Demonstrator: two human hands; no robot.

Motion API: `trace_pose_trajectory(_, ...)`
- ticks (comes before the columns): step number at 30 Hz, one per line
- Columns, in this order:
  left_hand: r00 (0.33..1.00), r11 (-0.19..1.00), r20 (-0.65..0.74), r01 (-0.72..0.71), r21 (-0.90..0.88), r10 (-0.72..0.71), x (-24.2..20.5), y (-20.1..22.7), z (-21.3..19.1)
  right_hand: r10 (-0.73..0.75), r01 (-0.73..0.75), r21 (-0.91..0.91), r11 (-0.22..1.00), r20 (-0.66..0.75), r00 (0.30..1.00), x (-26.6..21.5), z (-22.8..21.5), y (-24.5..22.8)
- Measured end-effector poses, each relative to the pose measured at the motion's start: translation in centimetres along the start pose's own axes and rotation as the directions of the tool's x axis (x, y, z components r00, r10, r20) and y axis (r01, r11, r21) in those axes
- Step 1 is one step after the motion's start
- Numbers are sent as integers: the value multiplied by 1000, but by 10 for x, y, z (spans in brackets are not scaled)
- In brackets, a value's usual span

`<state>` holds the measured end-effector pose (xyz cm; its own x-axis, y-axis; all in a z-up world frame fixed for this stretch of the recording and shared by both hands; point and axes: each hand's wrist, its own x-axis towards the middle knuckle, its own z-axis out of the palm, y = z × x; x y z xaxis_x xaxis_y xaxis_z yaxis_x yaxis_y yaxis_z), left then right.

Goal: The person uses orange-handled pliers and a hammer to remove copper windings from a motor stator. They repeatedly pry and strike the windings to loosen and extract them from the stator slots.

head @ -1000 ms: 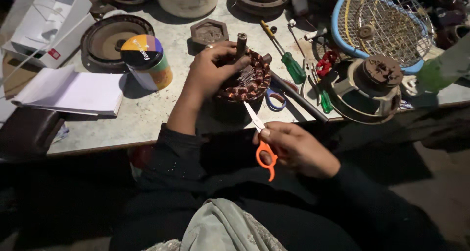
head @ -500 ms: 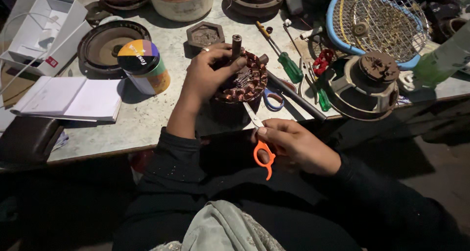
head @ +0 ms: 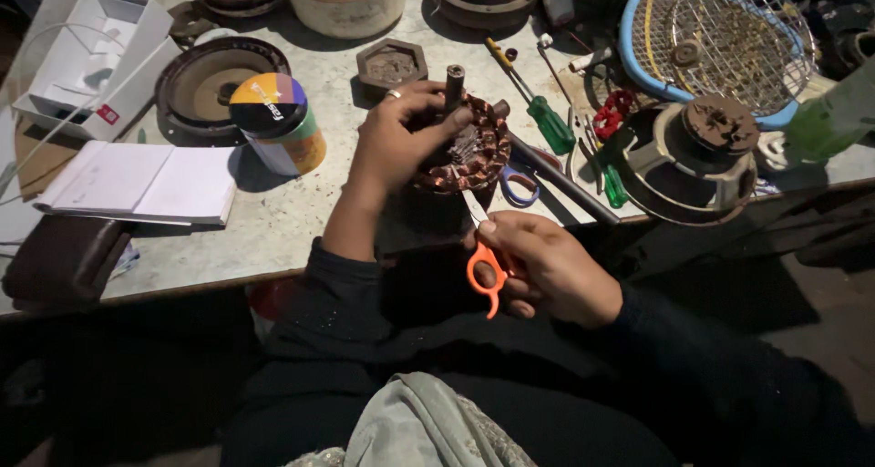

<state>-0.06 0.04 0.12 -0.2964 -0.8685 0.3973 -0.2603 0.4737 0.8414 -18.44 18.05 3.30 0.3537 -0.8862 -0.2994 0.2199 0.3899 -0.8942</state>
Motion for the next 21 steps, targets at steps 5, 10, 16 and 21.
trace_pose_trajectory(5,998,998,-34,-59,31,60,-2,6,0,-16,2,-163,987,-82,996,11,-5,10)
trace_pose_trajectory(10,1000,1000,13,11,12,-11,-3,15,-3,-224,206,-240,948,-47,974,29,-19,38)
trace_pose_trajectory(16,997,996,-4,-79,30,79,-6,15,-4,-350,328,-261,908,-41,936,43,-41,78)
trace_pose_trajectory(21,998,998,-10,-67,-7,67,-7,13,-2,-380,381,-272,884,59,923,50,-47,75)
